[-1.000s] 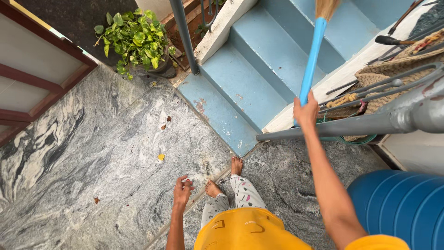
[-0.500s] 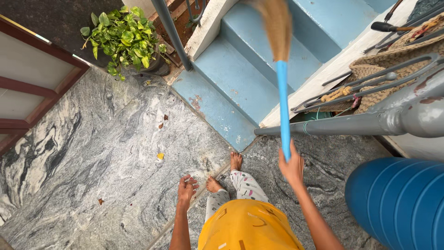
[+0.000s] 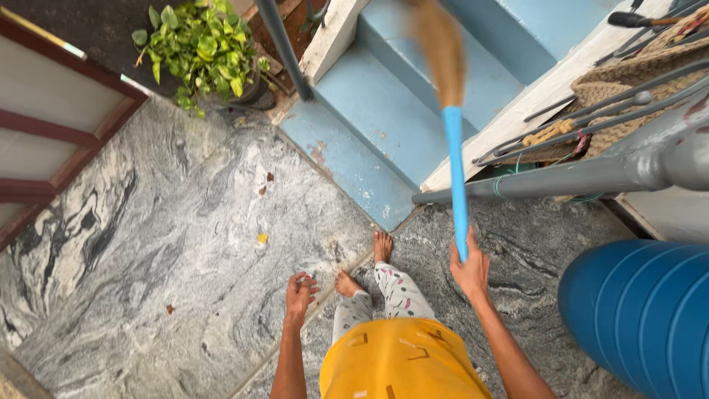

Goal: The person sweeps a stone-tiled floor and a set of stairs using a broom, then opens a gate and sweeps the area around it.

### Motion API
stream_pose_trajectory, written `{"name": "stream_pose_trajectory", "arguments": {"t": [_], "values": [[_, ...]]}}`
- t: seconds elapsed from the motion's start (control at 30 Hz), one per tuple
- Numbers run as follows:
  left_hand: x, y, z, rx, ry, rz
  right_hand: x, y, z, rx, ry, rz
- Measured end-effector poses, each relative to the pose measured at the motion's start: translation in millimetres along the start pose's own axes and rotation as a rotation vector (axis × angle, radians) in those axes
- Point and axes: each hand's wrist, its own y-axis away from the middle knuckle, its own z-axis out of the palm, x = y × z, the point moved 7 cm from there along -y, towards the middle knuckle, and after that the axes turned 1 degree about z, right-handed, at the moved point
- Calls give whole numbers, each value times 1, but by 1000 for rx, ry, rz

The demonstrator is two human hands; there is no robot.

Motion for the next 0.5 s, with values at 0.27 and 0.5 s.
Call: {"name": "stream_pose_trajectory", "arguments": {"t": [0.27,0.5], "values": [[-13,2,1,2,-17,-33,-7,-74,20,-205,133,-104],[-22,8,-7,-15,-11,-33,8,92,-15,-90,-3,-218]]}}
